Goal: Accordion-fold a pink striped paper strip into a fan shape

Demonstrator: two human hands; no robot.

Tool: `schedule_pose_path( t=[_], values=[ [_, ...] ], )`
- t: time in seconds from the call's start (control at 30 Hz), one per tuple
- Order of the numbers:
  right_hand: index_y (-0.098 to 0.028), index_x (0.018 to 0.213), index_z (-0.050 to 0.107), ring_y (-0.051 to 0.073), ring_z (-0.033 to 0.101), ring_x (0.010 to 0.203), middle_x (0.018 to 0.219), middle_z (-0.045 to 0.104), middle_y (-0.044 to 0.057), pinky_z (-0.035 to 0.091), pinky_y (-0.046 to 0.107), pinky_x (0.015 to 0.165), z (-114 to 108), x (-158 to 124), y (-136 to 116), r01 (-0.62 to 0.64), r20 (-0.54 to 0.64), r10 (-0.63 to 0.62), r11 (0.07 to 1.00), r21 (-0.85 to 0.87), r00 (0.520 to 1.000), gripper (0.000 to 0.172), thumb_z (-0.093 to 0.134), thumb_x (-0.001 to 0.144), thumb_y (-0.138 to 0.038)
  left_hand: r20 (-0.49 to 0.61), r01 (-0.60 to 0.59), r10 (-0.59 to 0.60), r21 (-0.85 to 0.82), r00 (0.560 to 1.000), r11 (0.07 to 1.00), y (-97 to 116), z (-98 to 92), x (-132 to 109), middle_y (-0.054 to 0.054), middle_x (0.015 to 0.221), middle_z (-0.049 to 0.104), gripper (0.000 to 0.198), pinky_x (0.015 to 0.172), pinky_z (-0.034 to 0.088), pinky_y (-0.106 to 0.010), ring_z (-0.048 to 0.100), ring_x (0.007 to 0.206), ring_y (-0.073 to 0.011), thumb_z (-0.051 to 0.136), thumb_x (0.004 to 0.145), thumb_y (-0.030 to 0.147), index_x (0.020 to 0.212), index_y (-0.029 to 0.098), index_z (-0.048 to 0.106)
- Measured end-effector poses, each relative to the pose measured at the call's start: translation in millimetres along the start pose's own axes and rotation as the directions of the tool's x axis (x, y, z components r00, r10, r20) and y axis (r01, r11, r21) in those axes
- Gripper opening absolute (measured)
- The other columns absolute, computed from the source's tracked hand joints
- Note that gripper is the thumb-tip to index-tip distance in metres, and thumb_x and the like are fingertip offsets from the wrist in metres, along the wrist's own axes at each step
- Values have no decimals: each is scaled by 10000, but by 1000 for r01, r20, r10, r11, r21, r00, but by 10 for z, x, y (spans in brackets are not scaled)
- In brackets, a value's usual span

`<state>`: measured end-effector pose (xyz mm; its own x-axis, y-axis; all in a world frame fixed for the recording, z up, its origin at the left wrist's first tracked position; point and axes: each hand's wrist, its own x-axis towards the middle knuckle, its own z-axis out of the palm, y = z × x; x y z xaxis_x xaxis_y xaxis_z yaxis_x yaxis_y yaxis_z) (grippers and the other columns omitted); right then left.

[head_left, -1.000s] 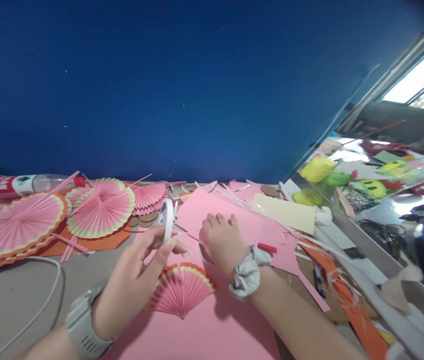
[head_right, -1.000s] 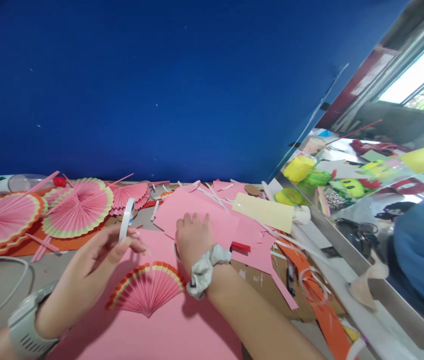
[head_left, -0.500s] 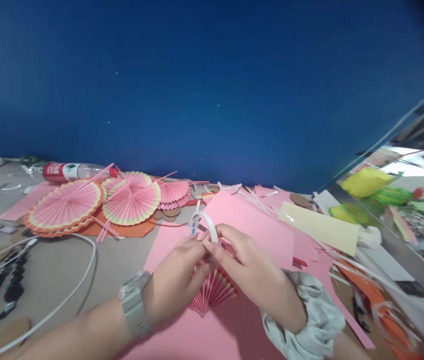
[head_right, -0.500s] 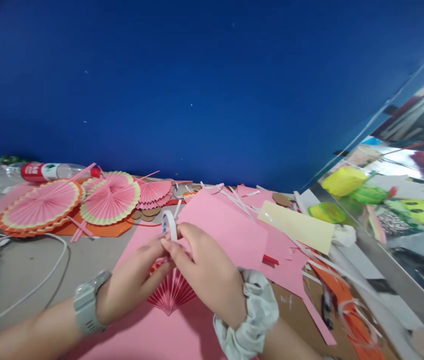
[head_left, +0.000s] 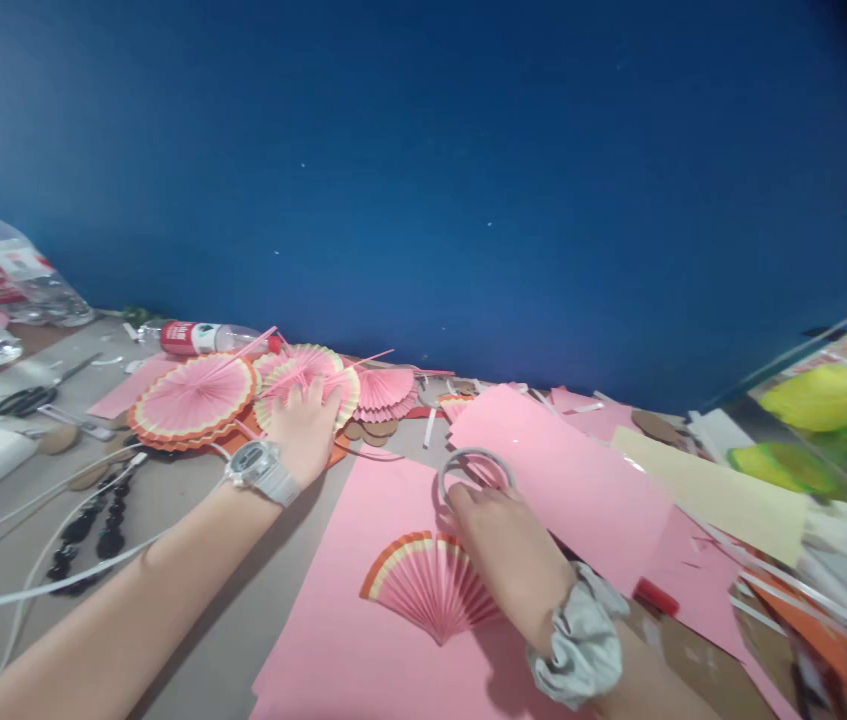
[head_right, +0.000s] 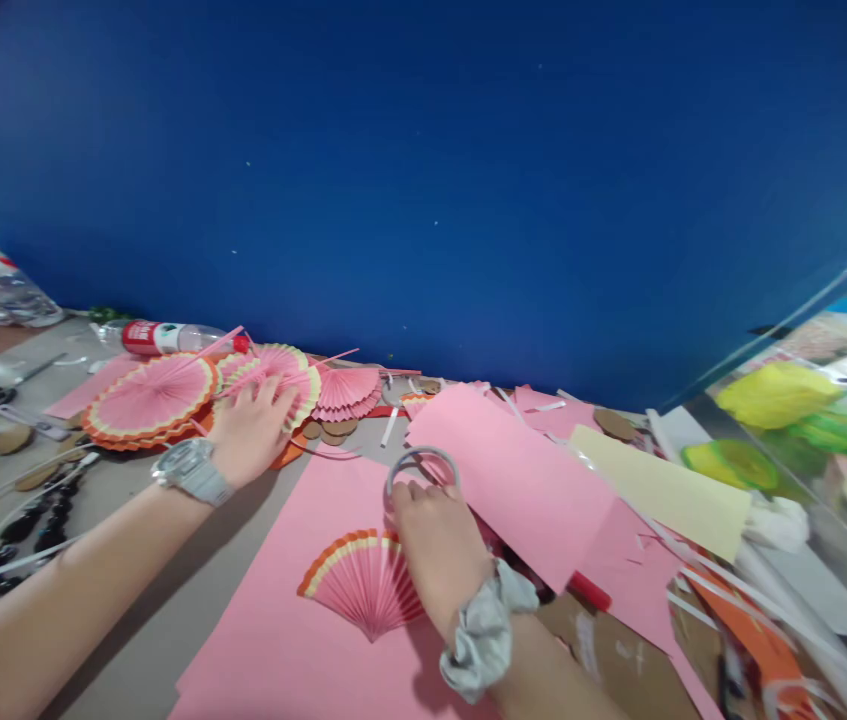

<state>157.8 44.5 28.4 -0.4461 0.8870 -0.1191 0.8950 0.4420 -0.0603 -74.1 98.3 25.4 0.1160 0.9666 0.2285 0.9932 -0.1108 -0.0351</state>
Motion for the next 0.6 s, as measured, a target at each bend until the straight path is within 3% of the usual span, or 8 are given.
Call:
schedule_pose_path(
  t=[0.17,0.27,0.43,0.6],
  values=[
    [-128,913,557,254,625,775,858,662,140,388,387,741,44,39,44,-34,2,35,996,-87,999,196,364,884,-150,9,49,-49,-1,999,999,-124,40,119,-128,938,637,285,678,468,-354,606,837,-269,455,784,172,1045,125,560],
    [-123,950,549,242,627,732,805,663,122,391,362,694,-9,30,83,-40,10,41,992,-122,999,202,360,879,-138,-46,89,-91,-32,995,995,-275,-62,196,-84,800,656,265,637,464,-312,624,725,-227,379,846,196,1009,141,580],
    [-154,915,541,216,615,680,777,656,87,365,326,624,-71,9,130,-43,-5,42,987,-156,999,174,372,873,-149,-176,151,-167,-100,970,984,-581,-452,189,-49,803,649,332,683,460,-287,617,710,-188,311,902,230,1120,127,539],
    [-174,903,529,205,604,691,817,647,76,348,317,625,-121,-10,218,-71,-71,60,984,-163,996,160,371,880,-187,-290,131,-175,-165,941,978,-668,-773,85,-12,1027,587,385,881,406,-301,560,933,-158,218,953,268,1199,110,468]
  ],
)
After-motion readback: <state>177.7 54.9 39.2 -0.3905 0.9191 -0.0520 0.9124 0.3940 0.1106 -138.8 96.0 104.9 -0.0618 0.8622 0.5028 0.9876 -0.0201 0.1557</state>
